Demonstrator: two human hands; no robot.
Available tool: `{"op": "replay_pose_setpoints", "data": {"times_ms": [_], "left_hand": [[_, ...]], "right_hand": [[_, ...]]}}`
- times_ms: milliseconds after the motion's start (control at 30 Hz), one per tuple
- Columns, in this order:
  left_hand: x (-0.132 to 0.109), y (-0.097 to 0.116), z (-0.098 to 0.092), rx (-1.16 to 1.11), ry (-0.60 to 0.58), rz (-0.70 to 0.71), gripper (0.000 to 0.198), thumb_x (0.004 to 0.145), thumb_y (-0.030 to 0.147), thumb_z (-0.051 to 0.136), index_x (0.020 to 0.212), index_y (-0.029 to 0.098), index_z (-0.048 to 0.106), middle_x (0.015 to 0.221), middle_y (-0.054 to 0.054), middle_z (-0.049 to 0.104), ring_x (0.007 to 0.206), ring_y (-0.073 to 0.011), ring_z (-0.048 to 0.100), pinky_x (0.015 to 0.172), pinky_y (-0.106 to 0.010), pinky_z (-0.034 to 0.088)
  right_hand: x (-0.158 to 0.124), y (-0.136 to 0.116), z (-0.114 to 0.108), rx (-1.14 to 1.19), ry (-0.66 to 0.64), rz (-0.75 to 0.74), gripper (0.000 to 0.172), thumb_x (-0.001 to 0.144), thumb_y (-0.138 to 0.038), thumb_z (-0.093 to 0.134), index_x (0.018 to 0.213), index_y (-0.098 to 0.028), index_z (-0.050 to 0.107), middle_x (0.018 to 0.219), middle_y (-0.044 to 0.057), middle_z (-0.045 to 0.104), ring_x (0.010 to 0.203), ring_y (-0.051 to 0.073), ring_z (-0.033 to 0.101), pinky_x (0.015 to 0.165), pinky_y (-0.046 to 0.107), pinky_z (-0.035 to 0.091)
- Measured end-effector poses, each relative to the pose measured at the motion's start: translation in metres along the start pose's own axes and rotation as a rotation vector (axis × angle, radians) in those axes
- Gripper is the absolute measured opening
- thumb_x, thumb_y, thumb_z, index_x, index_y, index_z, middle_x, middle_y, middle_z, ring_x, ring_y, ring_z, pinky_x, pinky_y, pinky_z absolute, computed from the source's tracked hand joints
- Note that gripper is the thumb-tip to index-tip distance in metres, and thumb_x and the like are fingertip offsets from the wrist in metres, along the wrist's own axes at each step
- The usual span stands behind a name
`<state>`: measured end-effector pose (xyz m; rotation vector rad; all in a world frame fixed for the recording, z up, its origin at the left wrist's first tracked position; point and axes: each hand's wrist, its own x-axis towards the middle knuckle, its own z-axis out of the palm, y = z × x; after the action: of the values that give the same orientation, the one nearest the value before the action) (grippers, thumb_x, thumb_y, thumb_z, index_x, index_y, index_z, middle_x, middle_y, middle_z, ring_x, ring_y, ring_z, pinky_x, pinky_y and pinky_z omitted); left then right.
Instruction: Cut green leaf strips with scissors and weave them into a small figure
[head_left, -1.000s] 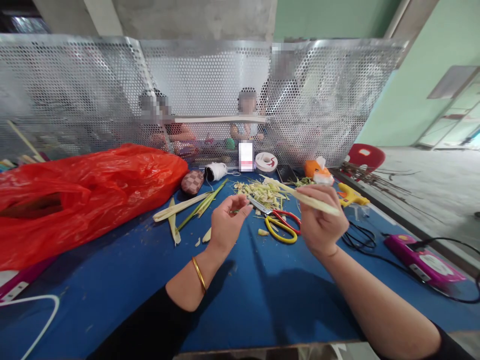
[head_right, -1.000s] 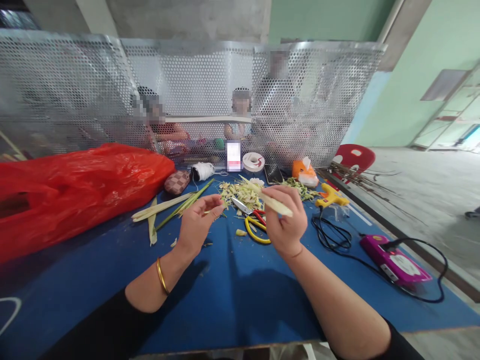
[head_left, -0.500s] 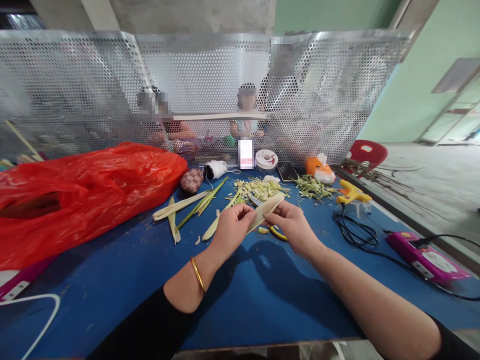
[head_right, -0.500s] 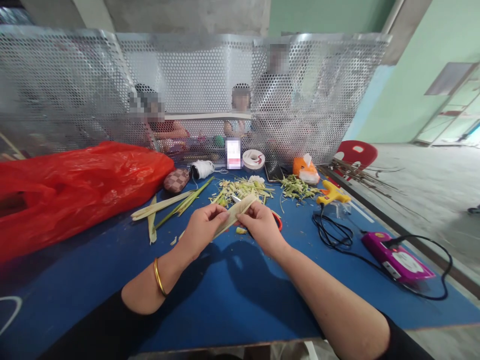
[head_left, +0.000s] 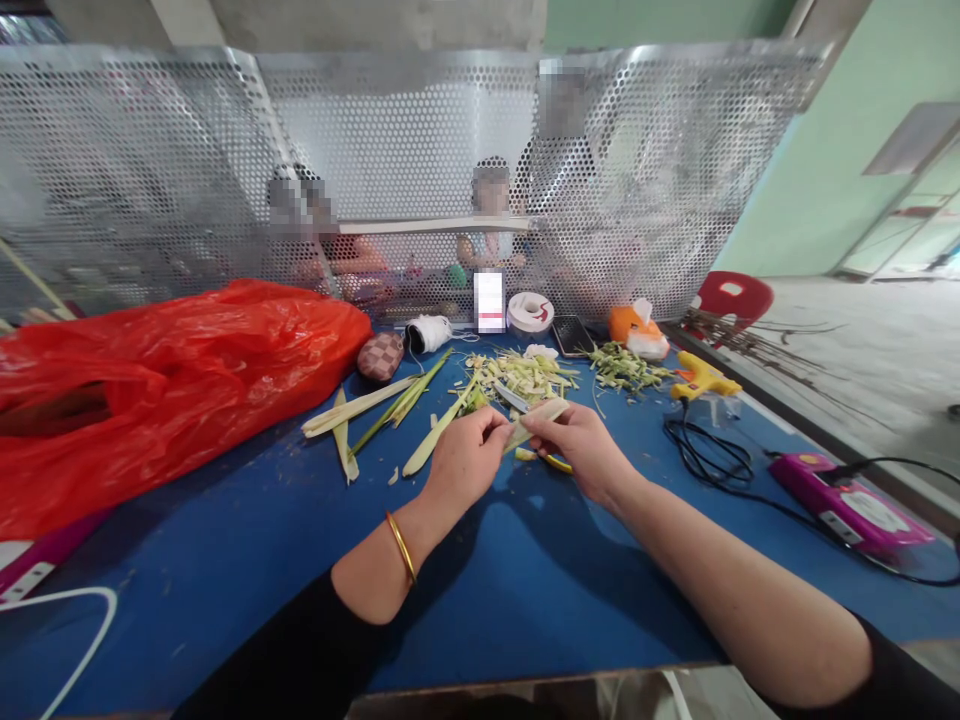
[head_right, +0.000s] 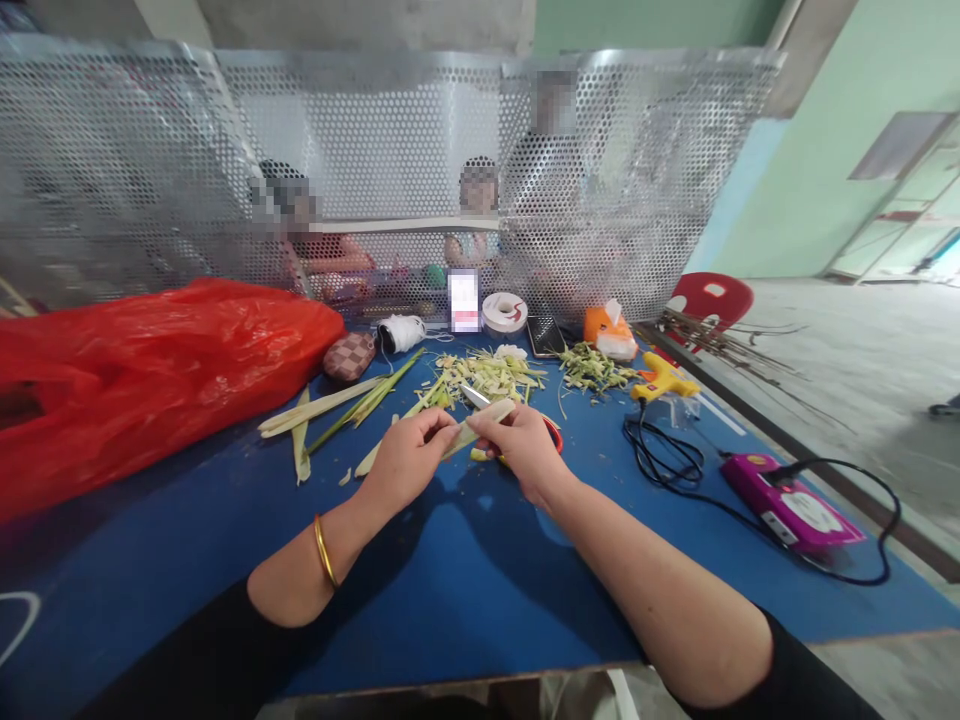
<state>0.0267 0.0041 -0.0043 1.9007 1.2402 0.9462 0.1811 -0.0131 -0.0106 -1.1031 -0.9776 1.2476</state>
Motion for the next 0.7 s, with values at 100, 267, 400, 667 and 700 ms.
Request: {"op": "replay_pose_setpoints", "data": {"times_ms": [100, 267, 400, 667, 700], "left_hand": [[0.002, 0.000, 0.000, -0.205, -0.023, -0.175, 0.016, 0.079, 0.029, 0.058, 0.066, 0.019, 0.059, 0.061, 0.003, 0.054, 0.060, -0.0126, 0.047, 0.056, -0.024, 0.032], [0.003, 0.004, -0.001, -0.376, -0.145, -0.320, 0.022, 0.077, 0.041, 0.060, 0.076, 0.019, 0.059, 0.058, 0.005, 0.052, 0.049, -0.0107, 0.043, 0.048, -0.023, 0.033], [0.001, 0.004, -0.001, -0.332, -0.190, -0.237, 0.031, 0.072, 0.047, 0.067, 0.067, 0.017, 0.061, 0.056, 0.004, 0.052, 0.049, -0.0090, 0.040, 0.048, -0.022, 0.030], [0.001, -0.009, 0.007, -0.244, -0.249, -0.193, 0.033, 0.076, 0.045, 0.061, 0.058, 0.018, 0.056, 0.050, 0.004, 0.050, 0.045, -0.0093, 0.039, 0.045, -0.022, 0.026], [0.002, -0.010, 0.006, -0.210, -0.233, -0.175, 0.033, 0.076, 0.044, 0.061, 0.057, 0.018, 0.057, 0.049, 0.004, 0.049, 0.045, -0.0094, 0.039, 0.045, -0.022, 0.025]], "right_hand": [[0.000, 0.001, 0.000, 0.007, -0.011, -0.001, 0.027, 0.052, -0.031, 0.085, 0.066, -0.015, 0.068, 0.054, -0.001, 0.063, 0.046, 0.009, 0.051, 0.044, 0.020, 0.040], [0.001, -0.001, -0.002, 0.008, -0.012, -0.013, 0.022, 0.056, -0.030, 0.082, 0.066, -0.015, 0.070, 0.056, 0.000, 0.065, 0.050, 0.011, 0.055, 0.047, 0.022, 0.042], [0.001, -0.003, -0.003, 0.001, 0.000, -0.028, 0.019, 0.056, -0.028, 0.080, 0.066, -0.015, 0.070, 0.057, 0.000, 0.065, 0.050, 0.010, 0.054, 0.048, 0.022, 0.042], [0.009, 0.002, -0.010, 0.009, 0.138, -0.067, 0.020, 0.053, -0.030, 0.080, 0.061, -0.014, 0.070, 0.055, 0.001, 0.064, 0.048, 0.011, 0.054, 0.048, 0.025, 0.042], [0.013, 0.001, -0.014, 0.017, 0.176, -0.082, 0.021, 0.052, -0.030, 0.080, 0.062, -0.015, 0.069, 0.056, 0.001, 0.064, 0.048, 0.011, 0.054, 0.048, 0.025, 0.043]]}}
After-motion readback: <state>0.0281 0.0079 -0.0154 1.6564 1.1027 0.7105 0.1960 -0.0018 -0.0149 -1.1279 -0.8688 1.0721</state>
